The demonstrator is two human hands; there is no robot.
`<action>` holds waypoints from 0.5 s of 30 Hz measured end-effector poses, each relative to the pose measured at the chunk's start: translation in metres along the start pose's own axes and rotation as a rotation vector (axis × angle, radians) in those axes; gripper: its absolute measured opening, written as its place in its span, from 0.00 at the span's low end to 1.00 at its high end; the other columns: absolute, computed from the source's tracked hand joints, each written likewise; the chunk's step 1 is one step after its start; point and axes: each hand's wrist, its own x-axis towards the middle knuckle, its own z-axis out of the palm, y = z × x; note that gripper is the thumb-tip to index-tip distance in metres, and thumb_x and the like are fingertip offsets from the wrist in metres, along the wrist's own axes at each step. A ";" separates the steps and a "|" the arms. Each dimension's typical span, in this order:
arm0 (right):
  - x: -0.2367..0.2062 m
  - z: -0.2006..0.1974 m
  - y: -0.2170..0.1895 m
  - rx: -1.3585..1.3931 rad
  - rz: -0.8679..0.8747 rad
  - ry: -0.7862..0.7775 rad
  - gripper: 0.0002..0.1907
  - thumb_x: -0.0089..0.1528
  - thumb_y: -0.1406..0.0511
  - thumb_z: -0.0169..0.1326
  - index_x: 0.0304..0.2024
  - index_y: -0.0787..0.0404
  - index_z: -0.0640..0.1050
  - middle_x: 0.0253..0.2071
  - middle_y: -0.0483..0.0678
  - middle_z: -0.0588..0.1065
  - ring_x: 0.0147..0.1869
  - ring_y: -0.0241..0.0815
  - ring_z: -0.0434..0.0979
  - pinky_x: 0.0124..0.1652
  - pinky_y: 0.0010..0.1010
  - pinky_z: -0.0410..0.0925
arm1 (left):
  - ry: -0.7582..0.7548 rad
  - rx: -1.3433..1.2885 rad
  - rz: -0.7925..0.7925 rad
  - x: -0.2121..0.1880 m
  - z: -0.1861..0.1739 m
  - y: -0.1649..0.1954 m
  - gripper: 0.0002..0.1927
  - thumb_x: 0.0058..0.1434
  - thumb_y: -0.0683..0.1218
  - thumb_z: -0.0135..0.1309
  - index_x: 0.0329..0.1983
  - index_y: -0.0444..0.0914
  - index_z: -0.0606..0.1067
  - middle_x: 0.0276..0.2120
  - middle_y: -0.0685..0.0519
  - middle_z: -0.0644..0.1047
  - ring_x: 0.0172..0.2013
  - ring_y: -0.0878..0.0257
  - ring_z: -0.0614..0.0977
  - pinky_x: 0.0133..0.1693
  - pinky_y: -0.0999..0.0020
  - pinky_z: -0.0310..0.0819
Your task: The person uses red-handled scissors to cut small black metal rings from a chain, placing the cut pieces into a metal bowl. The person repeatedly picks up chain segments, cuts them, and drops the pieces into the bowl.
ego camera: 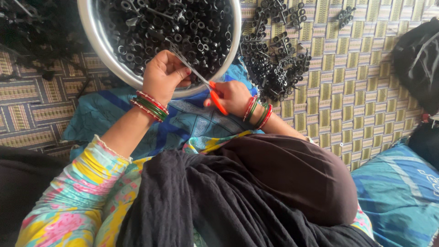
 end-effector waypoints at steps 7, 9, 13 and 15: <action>0.001 -0.005 0.009 0.235 0.000 -0.129 0.29 0.62 0.44 0.59 0.33 0.65 0.76 0.20 0.49 0.67 0.25 0.43 0.65 0.28 0.40 0.60 | -0.013 0.095 0.111 -0.002 -0.004 -0.017 0.09 0.65 0.32 0.57 0.43 0.36 0.72 0.36 0.56 0.81 0.35 0.69 0.85 0.38 0.74 0.83; 0.001 -0.008 0.008 0.350 -0.080 -0.133 0.29 0.61 0.43 0.56 0.36 0.63 0.76 0.20 0.45 0.68 0.24 0.38 0.66 0.27 0.37 0.61 | -0.036 0.047 0.086 -0.005 0.001 -0.024 0.09 0.65 0.32 0.57 0.44 0.35 0.72 0.35 0.56 0.81 0.36 0.69 0.84 0.38 0.73 0.85; 0.000 -0.005 0.005 0.278 -0.025 -0.105 0.30 0.60 0.42 0.56 0.39 0.62 0.78 0.20 0.46 0.70 0.24 0.39 0.68 0.27 0.37 0.62 | -0.029 -0.001 0.059 -0.006 0.006 -0.030 0.10 0.64 0.32 0.56 0.46 0.35 0.72 0.37 0.57 0.78 0.36 0.69 0.83 0.38 0.72 0.85; 0.001 -0.001 0.005 0.128 0.018 -0.076 0.30 0.60 0.42 0.57 0.33 0.64 0.78 0.20 0.47 0.70 0.23 0.40 0.67 0.28 0.38 0.62 | -0.028 -0.018 0.082 -0.004 0.003 -0.030 0.09 0.64 0.32 0.56 0.44 0.35 0.71 0.37 0.57 0.78 0.37 0.69 0.83 0.37 0.71 0.86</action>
